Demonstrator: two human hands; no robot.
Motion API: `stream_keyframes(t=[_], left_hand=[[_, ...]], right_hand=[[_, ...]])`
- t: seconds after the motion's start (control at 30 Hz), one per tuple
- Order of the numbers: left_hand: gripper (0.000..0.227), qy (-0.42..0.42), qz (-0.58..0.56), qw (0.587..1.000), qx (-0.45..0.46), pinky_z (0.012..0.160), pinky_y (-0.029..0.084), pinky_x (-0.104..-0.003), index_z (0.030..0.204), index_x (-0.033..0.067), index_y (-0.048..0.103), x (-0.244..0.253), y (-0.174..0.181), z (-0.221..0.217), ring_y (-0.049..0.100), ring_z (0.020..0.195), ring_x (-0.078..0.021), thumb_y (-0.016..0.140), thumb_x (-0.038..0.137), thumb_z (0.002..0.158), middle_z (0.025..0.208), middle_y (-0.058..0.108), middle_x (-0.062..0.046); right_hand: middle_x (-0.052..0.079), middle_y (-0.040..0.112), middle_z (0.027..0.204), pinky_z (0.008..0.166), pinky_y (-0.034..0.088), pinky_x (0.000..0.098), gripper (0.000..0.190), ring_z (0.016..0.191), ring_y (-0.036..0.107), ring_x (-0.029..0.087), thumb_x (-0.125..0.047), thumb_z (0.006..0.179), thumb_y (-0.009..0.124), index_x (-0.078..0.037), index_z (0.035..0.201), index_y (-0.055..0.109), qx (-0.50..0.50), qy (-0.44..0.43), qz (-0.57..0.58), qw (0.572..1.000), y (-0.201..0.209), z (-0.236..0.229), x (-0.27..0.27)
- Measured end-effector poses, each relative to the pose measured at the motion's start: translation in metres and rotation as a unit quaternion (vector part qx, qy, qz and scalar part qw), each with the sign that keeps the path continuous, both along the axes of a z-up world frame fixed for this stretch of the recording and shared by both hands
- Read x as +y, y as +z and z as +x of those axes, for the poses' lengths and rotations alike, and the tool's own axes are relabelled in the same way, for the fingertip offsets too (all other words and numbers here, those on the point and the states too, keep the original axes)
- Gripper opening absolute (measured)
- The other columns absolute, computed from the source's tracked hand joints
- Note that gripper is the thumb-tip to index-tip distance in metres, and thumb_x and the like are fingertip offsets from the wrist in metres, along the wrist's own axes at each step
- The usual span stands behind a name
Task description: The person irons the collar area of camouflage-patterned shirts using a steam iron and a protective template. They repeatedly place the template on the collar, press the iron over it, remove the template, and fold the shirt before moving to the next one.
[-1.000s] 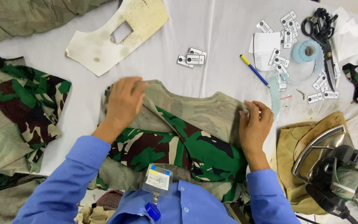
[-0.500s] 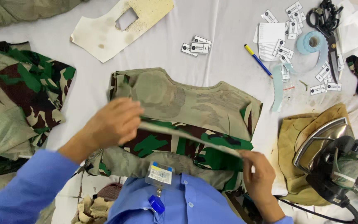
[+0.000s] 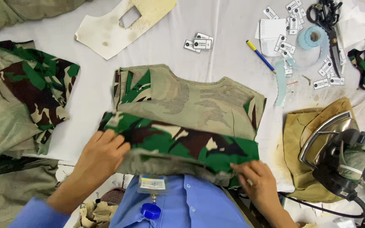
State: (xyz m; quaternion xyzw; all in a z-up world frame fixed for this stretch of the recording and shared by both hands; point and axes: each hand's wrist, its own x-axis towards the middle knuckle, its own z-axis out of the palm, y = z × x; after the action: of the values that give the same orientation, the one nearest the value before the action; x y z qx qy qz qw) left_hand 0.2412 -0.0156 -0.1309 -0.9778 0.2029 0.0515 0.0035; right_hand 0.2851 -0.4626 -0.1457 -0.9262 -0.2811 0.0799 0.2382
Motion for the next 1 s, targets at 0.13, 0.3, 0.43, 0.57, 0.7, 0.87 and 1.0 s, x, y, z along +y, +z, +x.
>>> stream_keyframes(t=[0.13, 0.3, 0.43, 0.57, 0.7, 0.87, 1.0], left_hand=[[0.032, 0.087, -0.034, 0.926, 0.367, 0.080, 0.047, -0.040, 0.109, 0.0308, 0.065, 0.000, 0.015, -0.017, 0.052, 0.099, -0.0194, 0.072, 0.045, 0.081, 0.102, 0.056, 0.008], [0.029, 0.144, -0.238, 0.937, 0.210, 0.069, 0.053, -0.036, 0.107, 0.0191, 0.062, -0.050, -0.011, 0.051, 0.064, 0.087, -0.0214, 0.062, 0.042, 0.089, 0.099, 0.058, -0.001], [0.062, 0.170, -0.039, 0.981, -0.090, 0.109, 0.022, -0.067, 0.132, 0.0097, 0.062, -0.032, -0.047, 0.105, 0.031, 0.141, -0.0485, 0.077, 0.037, 0.079, 0.146, 0.046, -0.023], [0.085, 0.248, 0.055, 0.944, -0.210, 0.109, 0.011, -0.069, 0.144, -0.0078, 0.056, -0.015, -0.069, 0.141, 0.019, 0.141, -0.0537, 0.097, 0.019, 0.074, 0.157, 0.030, -0.034], [0.062, 0.015, -0.156, 0.974, -0.162, 0.111, 0.031, -0.057, 0.141, 0.0051, 0.047, -0.055, -0.109, 0.143, 0.046, 0.129, -0.0405, 0.060, 0.037, 0.089, 0.140, 0.047, -0.020], [0.084, -0.072, -0.163, 0.983, -0.054, 0.113, 0.005, -0.068, 0.155, 0.0159, 0.027, -0.072, -0.088, 0.157, 0.014, 0.149, -0.0386, 0.032, 0.070, 0.092, 0.163, 0.018, -0.010], [0.090, -0.074, -0.145, 0.986, -0.030, 0.110, 0.004, -0.073, 0.157, 0.0211, 0.020, -0.071, -0.084, 0.157, 0.008, 0.149, -0.0392, 0.035, 0.075, 0.086, 0.165, 0.013, -0.006]], right_hand=[[-0.004, 0.067, 0.092, 0.069, 0.050, 0.0305, 0.043, 0.081, 0.068, 0.015, -0.062, 0.079, 0.064, -0.025, 0.098, 0.076, 0.399, 0.010, -0.110, 0.910, -0.020, -0.029, -0.032], [0.008, 0.072, 0.094, 0.073, 0.052, 0.0324, 0.024, 0.080, 0.069, 0.022, -0.026, 0.092, 0.065, -0.010, 0.110, 0.071, 0.195, -0.237, 0.085, 0.948, 0.022, 0.070, 0.021], [0.012, 0.059, 0.087, 0.067, 0.053, 0.0406, 0.029, 0.079, 0.067, 0.031, -0.018, 0.089, 0.080, -0.003, 0.104, 0.061, -0.081, -0.255, 0.026, 0.963, -0.049, 0.131, 0.019], [0.001, 0.055, 0.090, 0.066, 0.051, 0.0305, 0.015, 0.078, 0.063, 0.019, -0.007, 0.091, 0.077, -0.012, 0.097, 0.064, -0.179, -0.245, -0.016, 0.953, -0.058, 0.140, 0.015], [0.004, 0.057, 0.088, 0.062, 0.048, 0.0304, 0.013, 0.074, 0.059, 0.019, -0.013, 0.098, 0.066, -0.010, 0.105, 0.055, -0.060, -0.298, 0.119, 0.945, -0.062, 0.139, 0.023], [0.013, 0.065, 0.091, 0.067, 0.047, 0.0361, 0.041, 0.077, 0.056, 0.021, -0.006, 0.096, 0.065, -0.003, 0.132, 0.045, 0.056, -0.305, 0.208, 0.928, -0.047, 0.152, 0.051], [0.003, 0.070, 0.092, 0.075, 0.046, 0.0277, 0.031, 0.084, 0.060, 0.019, 0.009, 0.096, 0.062, -0.009, 0.121, 0.065, -0.140, -0.224, 0.145, 0.954, -0.058, 0.168, 0.050]])
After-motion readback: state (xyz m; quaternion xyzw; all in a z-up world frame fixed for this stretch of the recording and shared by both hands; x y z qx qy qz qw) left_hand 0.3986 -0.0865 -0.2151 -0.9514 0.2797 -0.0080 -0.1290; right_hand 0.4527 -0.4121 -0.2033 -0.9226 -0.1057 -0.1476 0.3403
